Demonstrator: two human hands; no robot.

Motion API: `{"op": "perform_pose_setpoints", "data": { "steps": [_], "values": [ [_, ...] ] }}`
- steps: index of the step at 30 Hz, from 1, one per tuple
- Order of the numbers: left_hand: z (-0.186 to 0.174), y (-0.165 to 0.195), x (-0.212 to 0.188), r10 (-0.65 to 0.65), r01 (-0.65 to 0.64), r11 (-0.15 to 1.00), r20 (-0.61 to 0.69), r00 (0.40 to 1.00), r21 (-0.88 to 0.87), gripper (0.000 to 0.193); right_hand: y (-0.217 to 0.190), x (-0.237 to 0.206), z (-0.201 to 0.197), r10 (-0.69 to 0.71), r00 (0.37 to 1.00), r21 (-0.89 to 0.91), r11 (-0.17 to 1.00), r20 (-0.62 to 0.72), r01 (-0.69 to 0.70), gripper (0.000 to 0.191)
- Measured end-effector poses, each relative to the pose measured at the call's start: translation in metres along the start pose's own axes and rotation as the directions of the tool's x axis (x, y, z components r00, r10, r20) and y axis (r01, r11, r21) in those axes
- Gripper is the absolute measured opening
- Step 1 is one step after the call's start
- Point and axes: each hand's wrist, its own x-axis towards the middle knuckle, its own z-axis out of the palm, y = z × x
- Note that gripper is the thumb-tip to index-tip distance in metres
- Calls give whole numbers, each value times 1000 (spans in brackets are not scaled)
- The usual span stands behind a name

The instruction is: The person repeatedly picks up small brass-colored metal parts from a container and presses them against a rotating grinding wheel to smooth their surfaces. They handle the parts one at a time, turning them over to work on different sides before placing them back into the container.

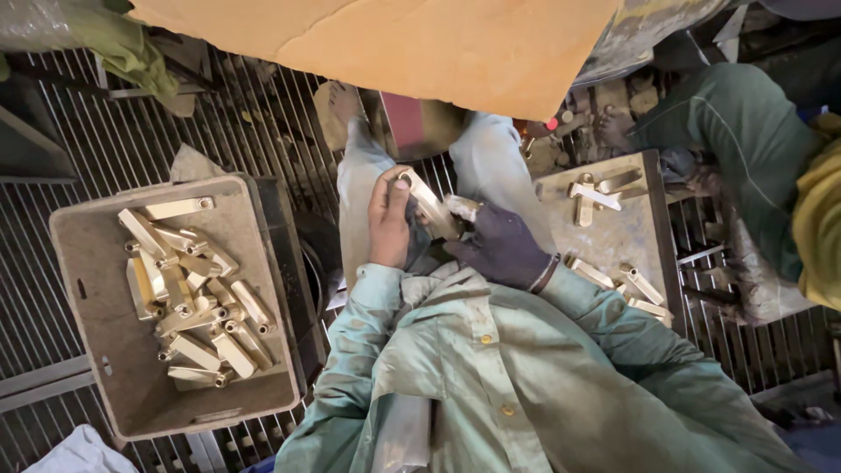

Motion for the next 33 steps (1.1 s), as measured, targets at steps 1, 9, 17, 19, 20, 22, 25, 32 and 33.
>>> {"op": "perform_pose_setpoints", "data": {
  "steps": [1, 9, 17, 19, 20, 22, 25, 32, 33],
  "values": [
    [1, -4, 1, 11, -8, 998, -38, 999, 62, 27, -1, 2, -1, 34, 999, -1, 999, 37, -34, 66],
    [-21, 5, 20, -50, 48, 997, 44, 998, 55, 30, -6, 36, -11, -41, 935, 835, 465, 352, -294, 53],
    [-39, -26, 59, -211, 258, 951, 250, 945, -173, 38, 4, 48, 6, -77, 958, 939, 231, 278, -254, 54],
    [-43, -34, 62, -266, 311, 934, 239, 934, -175, 38, 6, 50, 18, 47, 860, 858, 67, 508, -510, 54],
    [-45, -36, 65, -294, 334, 926, 219, 930, -175, 37, 8, 53, 22, 98, 893, 780, 452, 440, -434, 52],
    [-47, -39, 67, -348, 375, 910, 164, 923, -178, 35, 11, 55, 29, 32, 960, 513, 840, 278, -177, 45],
    [-47, -44, 72, -370, 376, 917, 68, 927, -136, 35, 13, 57, 37, -42, 981, 783, 610, 188, -124, 38],
    [-52, -70, 94, -313, 298, 940, -69, 947, -167, 31, 23, 73, 52, 29, 986, 649, 750, 163, -129, 42],
    [-54, -74, 100, -305, 287, 942, -87, 948, -176, 30, 24, 77, 55, 108, 970, 821, 517, 217, -241, 48]
  ]
}}
